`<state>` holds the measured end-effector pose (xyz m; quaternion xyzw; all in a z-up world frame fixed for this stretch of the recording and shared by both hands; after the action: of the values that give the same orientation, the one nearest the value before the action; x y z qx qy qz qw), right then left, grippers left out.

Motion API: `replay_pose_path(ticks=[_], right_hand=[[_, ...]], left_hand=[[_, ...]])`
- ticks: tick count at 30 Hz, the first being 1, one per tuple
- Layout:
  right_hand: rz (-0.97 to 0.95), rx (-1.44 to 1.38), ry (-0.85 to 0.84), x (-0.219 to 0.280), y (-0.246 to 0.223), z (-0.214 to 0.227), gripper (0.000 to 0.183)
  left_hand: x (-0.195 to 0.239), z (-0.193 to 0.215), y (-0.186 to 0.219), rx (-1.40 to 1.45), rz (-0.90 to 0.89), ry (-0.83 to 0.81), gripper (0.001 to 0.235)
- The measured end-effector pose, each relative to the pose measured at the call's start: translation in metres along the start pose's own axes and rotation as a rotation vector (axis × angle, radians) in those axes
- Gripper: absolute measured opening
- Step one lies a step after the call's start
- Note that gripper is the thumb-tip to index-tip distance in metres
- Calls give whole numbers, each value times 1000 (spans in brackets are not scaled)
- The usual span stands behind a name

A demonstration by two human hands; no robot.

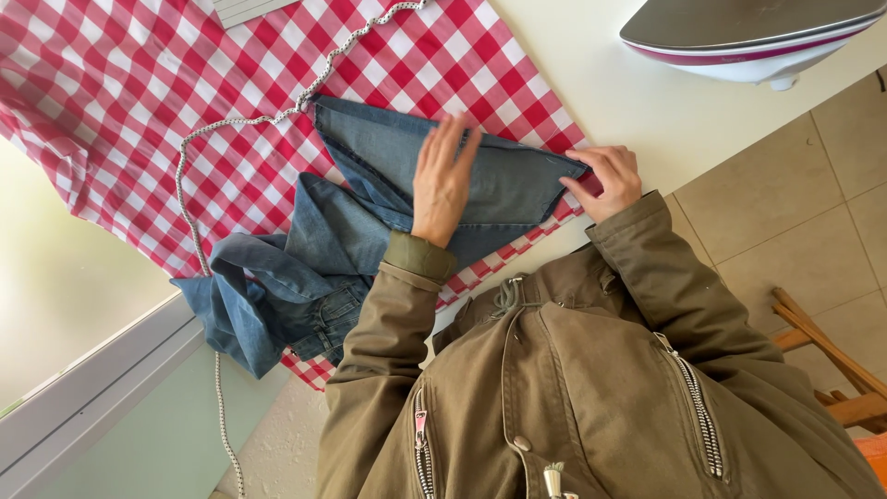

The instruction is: The person irons a pair of blue jeans on a table covered with a red and white checkered cloth. They use a white iron to press the fabric, occasionally using a ruler to create sharp creases. The person repeatedly folds and unfolds the jeans to ensure the entire garment is smoothed out.

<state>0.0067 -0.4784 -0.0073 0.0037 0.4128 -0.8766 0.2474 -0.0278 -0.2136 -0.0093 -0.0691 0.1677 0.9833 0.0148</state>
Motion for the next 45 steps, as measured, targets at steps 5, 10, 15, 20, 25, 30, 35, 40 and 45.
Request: replay_pose_path(ticks=[5,10,15,20,25,30,35,40,45], right_hand=[[-60,-29,39,13,17,-7,30],[103,48,51,11,17,-6,25],[216,153,22,15,10,-7,33],[242,166,24,22,16,-13,29],[264,137,20,21,15,-13,32],[248,143,19,22,17,-14,37],[222,152,-1,21,15,-12,33],[118,193,-133,-11,-14,-10,24],[294,211,-141,-47,-55,-47,40]], left_hand=[[-10,11,18,161,-174,-23,46],[-13,4,15,182,-238,9,35],[-13,4,15,142,-294,18,33],[-11,9,16,81,-304,42,33],[-2,-1,9,41,-283,35,33],[4,-4,9,7,-244,-15,39],[15,1,3,-48,-180,-59,46],[20,4,-6,-37,-104,-77,49],[20,8,-5,-9,-89,-90,52]])
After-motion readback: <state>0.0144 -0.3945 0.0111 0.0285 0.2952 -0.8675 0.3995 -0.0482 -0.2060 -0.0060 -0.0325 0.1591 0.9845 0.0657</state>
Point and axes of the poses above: each hand's wrist, its own x-axis away from the middle knuckle, its own z-axis out of the back of the hand, y = z × x, the point moved 4 cm from there along -x, towards the middle knuckle, and after that the axes turned 5 degrees about -x, right-handed, at the moved point
